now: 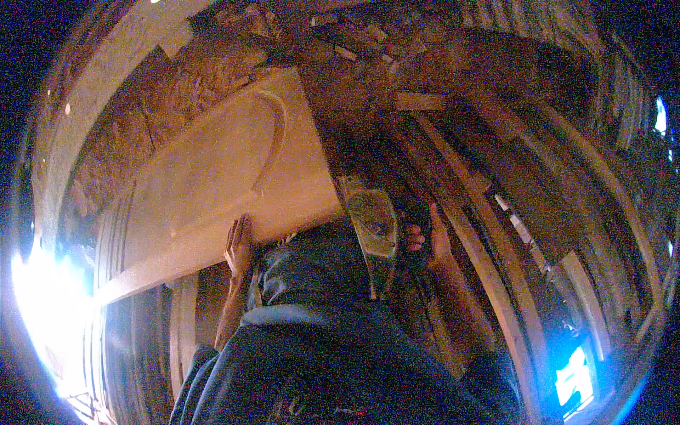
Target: The person hammers nails into a wooden door frame, uses a jigsaw to cut a decorative edge on a door panel, marks a piece of wood with a square and pencil, and saws the wood with a hand saw. The person works in a cluttered woodworking shop.
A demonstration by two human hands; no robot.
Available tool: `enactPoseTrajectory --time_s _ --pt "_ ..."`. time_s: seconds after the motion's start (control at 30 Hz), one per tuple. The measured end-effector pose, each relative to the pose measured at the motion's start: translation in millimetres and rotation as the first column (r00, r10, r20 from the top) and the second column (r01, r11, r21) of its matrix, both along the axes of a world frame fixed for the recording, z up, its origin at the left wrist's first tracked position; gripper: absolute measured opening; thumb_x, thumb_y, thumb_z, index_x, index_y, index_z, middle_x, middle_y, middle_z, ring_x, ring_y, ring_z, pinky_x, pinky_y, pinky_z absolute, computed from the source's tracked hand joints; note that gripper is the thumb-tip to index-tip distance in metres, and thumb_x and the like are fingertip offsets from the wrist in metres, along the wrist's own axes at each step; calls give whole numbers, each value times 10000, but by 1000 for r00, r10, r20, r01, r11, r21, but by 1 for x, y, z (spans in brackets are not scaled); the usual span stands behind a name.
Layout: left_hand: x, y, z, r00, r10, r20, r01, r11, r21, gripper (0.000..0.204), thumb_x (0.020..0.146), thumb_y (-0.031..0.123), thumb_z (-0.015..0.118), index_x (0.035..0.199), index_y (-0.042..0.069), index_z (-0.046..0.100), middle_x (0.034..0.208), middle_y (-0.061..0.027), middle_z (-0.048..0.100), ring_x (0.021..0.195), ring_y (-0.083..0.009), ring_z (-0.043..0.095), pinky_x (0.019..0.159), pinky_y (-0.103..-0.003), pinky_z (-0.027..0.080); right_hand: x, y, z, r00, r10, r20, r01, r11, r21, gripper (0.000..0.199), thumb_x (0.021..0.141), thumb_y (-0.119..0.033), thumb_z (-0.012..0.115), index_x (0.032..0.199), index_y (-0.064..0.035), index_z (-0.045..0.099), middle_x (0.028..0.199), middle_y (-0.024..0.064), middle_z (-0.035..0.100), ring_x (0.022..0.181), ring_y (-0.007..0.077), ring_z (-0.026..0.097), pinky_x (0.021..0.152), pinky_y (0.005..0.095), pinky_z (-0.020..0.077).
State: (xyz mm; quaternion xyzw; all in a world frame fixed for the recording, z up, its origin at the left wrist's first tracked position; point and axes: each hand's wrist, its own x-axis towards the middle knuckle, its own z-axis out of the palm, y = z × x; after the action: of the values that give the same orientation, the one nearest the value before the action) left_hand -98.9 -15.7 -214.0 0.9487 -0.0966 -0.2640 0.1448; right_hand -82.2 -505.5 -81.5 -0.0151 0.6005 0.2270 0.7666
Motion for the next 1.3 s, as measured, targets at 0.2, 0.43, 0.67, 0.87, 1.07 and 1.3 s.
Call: enactPoseTrajectory --time_s 0.2,0.43,0.67,0.87,1.07,1.3 --pt "10 -7 8 999 30 -27 -30 999 14 490 906 43 537 1389 113 583 1445 -58 572 1315 -323 550 1084 -425 478 -10 -11 -13 1000 -26 9 26 1000 2 660 990 -644 465 1256 -42 514 718 2 539 503 73 482 438 218 411" --pt "28 -15 20 999 28 -28 -28 1000 -10 512 893 49 543 1397 133 582 1453 -55 565 1319 -306 550 1086 -407 476 -12 -25 -12 1000 -22 -13 23 995 100 633 986 -638 477 1248 -63 528 728 3 545 502 90 473 441 233 413" --pt "27 -15 21 999 31 -44 -30 999 11 502 894 88 575 1390 163 592 1431 -41 587 1304 -278 569 1071 -398 489 -9 -37 -8 998 16 -66 -9 995 103 622 996 -637 456 1241 -75 558 747 15 564 507 97 474 439 242 385" --pt "24 -12 16 999 14 -30 -13 999 48 493 894 91 591 1383 148 594 1433 -37 586 1303 -281 569 1073 -397 490 -9 -28 -7 999 15 -44 -11 996 86 651 999 -650 427 1228 -62 585 744 28 571 516 105 482 463 250 406" --pt "28 -8 21 999 36 -7 -36 999 -34 439 863 77 602 1299 121 636 1373 -80 614 1271 -292 583 1032 -418 511 2 -20 -1 998 -34 -52 40 993 114 653 1002 -653 415 1229 -62 571 742 33 572 531 109 496 494 257 436" --pt "14 0 27 980 115 163 -95 988 -122 333 745 117 656 1077 92 667 1014 -99 576 940 -323 571 803 -459 502 8 -15 5 995 -19 -102 28 996 90 648 1002 -653 417 1225 -63 568 738 30 569 525 107 494 487 257 436"
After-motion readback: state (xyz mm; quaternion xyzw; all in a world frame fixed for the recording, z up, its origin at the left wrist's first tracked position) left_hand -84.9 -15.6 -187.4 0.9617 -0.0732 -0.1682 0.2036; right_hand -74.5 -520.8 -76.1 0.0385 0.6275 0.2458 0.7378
